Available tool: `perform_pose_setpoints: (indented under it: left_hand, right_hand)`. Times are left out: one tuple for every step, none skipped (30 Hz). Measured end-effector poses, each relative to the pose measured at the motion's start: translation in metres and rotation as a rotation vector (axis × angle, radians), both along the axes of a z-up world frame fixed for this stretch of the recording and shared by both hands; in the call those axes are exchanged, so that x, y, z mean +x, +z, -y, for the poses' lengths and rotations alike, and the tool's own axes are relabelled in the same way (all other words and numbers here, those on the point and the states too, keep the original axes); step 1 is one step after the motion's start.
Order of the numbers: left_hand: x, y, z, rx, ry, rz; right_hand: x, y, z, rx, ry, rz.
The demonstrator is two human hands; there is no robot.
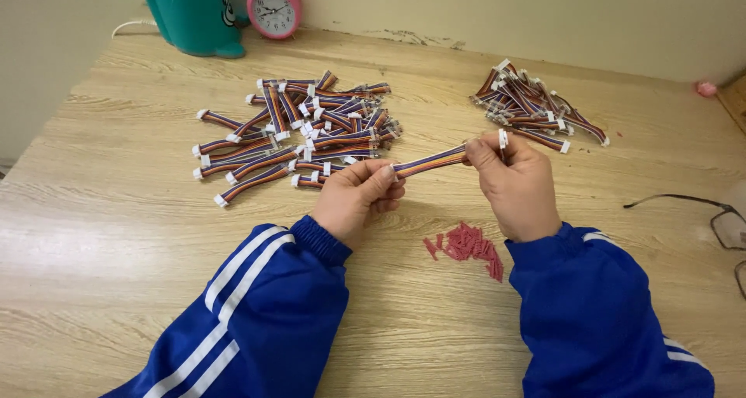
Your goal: Assembling ribbon cables by manually attaching plastic connectors to the ends of the wires.
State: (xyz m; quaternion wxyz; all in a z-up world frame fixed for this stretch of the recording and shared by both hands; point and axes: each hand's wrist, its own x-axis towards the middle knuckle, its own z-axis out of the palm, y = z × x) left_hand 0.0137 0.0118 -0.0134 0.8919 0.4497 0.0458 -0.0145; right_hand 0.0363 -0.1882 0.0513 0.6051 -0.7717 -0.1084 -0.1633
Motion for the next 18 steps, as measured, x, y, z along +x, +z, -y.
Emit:
perform_pose_setpoints:
  left_hand:
    - [0.001, -0.001, -0.001, 0.000, -0.001, -0.002]
    - [0.004, -0.002, -0.003, 0.015, 0.013, 0.028]
    - [0.006, -0.003, -0.005, 0.030, 0.027, 0.058]
    - [0.006, -0.004, -0.005, 0.030, 0.025, 0.057]
    - [0.006, -0.005, -0.005, 0.020, 0.029, 0.063]
    - [0.008, -0.005, -0.006, 0.009, 0.032, 0.069]
    - [0.009, -0.005, -0.005, 0.009, 0.030, 0.070]
    - [0.008, -0.005, -0.005, 0.004, 0.029, 0.068]
    - [0.008, -0.006, -0.006, -0.002, 0.028, 0.065]
    - [0.006, -0.004, -0.005, -0.001, 0.028, 0.065]
    - [0.005, -0.002, -0.004, 0.004, 0.026, 0.028]
    - [0.004, 0.000, -0.003, 0.009, 0.020, -0.008]
    - [0.005, -0.001, -0.005, 0.010, 0.016, -0.008]
    - [0.006, -0.003, -0.004, -0.002, 0.022, -0.034]
    - [0.008, -0.005, -0.003, -0.014, 0.028, -0.061]
    - [0.006, -0.001, -0.004, -0.019, 0.012, -0.061]
    - [0.004, 0.002, -0.005, -0.013, 0.031, -0.092]
    - [0.004, 0.006, -0.007, -0.007, 0.049, -0.123]
  right_hand:
    - [-0.002, 0.001, -0.002, 0.000, -0.001, -0.002]
    - [-0.002, 0.001, -0.004, 0.068, 0.028, -0.046]
    - [-0.003, 0.002, -0.006, 0.135, 0.058, -0.091]
    - [-0.003, 0.005, -0.009, 0.135, 0.056, -0.091]
    - [-0.004, 0.007, -0.012, 0.193, 0.081, -0.130]
    - [-0.003, 0.010, -0.014, 0.249, 0.106, -0.167]
    - [-0.003, 0.012, -0.013, 0.249, 0.104, -0.166]
    - [-0.003, 0.012, -0.013, 0.257, 0.107, -0.173]
    - [-0.003, 0.013, -0.013, 0.264, 0.111, -0.179]
    - [-0.004, 0.016, -0.012, 0.265, 0.111, -0.180]
    - [-0.004, 0.020, -0.011, 0.223, 0.119, -0.213]
    - [-0.004, 0.024, -0.009, 0.180, 0.123, -0.245]
    - [-0.005, 0.036, -0.004, 0.182, 0.120, -0.244]
    - [-0.006, 0.047, 0.003, 0.023, 0.128, -0.270]
    - [-0.008, 0.058, 0.011, -0.137, 0.136, -0.297]
    - [0.001, 0.054, 0.027, -0.139, 0.119, -0.298]
    - [0.011, 0.051, 0.045, -0.229, 0.058, -0.188]
    - [0.020, 0.048, 0.062, -0.321, -0.004, -0.079]
